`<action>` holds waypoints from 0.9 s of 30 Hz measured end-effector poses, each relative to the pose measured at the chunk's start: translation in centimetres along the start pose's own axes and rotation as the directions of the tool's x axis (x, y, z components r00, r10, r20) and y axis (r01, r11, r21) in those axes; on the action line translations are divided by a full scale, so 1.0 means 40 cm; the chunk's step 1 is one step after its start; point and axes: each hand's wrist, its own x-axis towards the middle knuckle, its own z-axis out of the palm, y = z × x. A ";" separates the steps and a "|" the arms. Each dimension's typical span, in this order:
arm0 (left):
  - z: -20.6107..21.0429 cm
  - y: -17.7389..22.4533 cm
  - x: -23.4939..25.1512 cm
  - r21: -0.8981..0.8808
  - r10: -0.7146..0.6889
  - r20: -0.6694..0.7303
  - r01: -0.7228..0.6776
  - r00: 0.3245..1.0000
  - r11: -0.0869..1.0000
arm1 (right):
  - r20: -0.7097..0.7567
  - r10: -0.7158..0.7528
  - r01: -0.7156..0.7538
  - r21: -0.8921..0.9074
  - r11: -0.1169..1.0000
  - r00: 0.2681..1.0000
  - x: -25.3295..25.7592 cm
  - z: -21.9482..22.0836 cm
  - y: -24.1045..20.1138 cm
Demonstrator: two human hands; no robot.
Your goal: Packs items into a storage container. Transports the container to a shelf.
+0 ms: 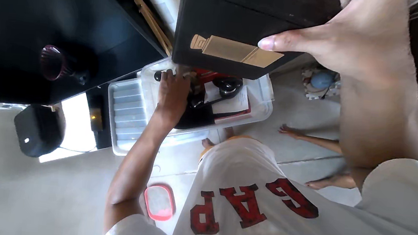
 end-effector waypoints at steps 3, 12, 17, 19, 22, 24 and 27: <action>0.013 -0.008 -0.002 -0.081 0.050 -0.106 -0.059 0.993 0.995 | 0.018 0.074 -0.075 0.071 0.995 0.997 0.008 -0.003 0.012; 0.039 0.036 0.028 -0.066 0.255 -0.433 -0.313 0.865 0.948 | -0.010 0.176 -0.161 0.360 0.919 0.984 0.041 -0.024 0.065; 0.027 0.091 0.088 -0.022 0.600 -0.292 -0.632 0.745 0.775 | -0.085 0.236 -0.185 0.394 0.900 0.968 0.034 -0.057 0.098; 0.030 0.107 0.120 0.052 0.698 -0.192 -0.703 0.690 0.709 | -0.102 0.242 -0.183 0.400 0.898 0.965 0.029 -0.062 0.100; 0.044 0.131 0.163 0.086 0.739 -0.071 -0.734 0.669 0.673 | -0.088 0.255 -0.199 0.410 0.890 0.963 0.015 -0.069 0.107; 0.039 0.140 0.174 0.099 0.739 -0.021 -0.734 0.673 0.672 | -0.082 0.276 -0.219 0.415 0.883 0.958 0.006 -0.073 0.109; 0.025 0.131 0.180 0.081 0.746 0.006 -0.743 0.666 0.664 | -0.074 0.284 -0.227 0.426 0.876 0.956 -0.002 -0.076 0.106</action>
